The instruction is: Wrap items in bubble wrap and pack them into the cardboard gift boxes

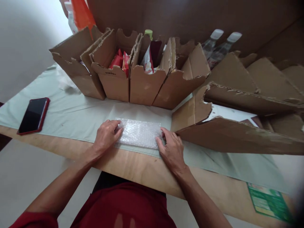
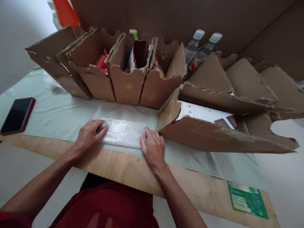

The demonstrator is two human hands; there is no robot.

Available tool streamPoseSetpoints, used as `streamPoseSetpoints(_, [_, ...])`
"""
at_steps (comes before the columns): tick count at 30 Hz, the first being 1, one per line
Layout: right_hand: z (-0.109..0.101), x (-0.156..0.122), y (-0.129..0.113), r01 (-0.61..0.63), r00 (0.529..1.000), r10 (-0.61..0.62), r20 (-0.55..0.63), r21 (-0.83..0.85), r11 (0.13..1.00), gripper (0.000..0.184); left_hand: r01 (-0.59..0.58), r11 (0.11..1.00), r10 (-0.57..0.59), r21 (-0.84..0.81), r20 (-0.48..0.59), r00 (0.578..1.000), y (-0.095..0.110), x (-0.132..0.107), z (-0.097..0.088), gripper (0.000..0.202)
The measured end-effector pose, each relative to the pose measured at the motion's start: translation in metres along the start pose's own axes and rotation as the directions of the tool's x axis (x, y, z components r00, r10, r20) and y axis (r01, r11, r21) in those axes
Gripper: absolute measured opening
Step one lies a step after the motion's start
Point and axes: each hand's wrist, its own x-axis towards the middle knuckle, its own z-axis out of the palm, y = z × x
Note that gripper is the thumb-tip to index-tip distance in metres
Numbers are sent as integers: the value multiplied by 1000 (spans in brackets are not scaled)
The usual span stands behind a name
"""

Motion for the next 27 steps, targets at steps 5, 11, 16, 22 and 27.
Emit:
streamPoseSetpoints(5, [2, -3, -2, 17, 999, -21, -37, -114, 993, 42, 34, 994, -31, 106, -36, 999, -1, -5, -4, 44])
streamPoseSetpoints(11, [4, 4, -8, -52, 995, 60, 80, -108, 993, 47, 90, 993, -94, 76, 48, 994, 0, 3, -6, 44])
streamPoseSetpoints(16, [-7, 9, -15, -235, 964, 199, 174, 222, 946, 48, 115, 992, -109, -53, 106, 988, 0, 5, -8, 33])
streamPoseSetpoints(22, [-31, -9, -26, -418, 898, 267, 349, 492, 763, 16, 104, 958, -88, -267, 70, 994, 0, -1, -23, 20])
streamPoseSetpoints(27, [-40, -24, -29, -520, 853, 313, 417, 628, 579, 50, 46, 959, 14, -280, 209, 978, 12, 18, -33, 26])
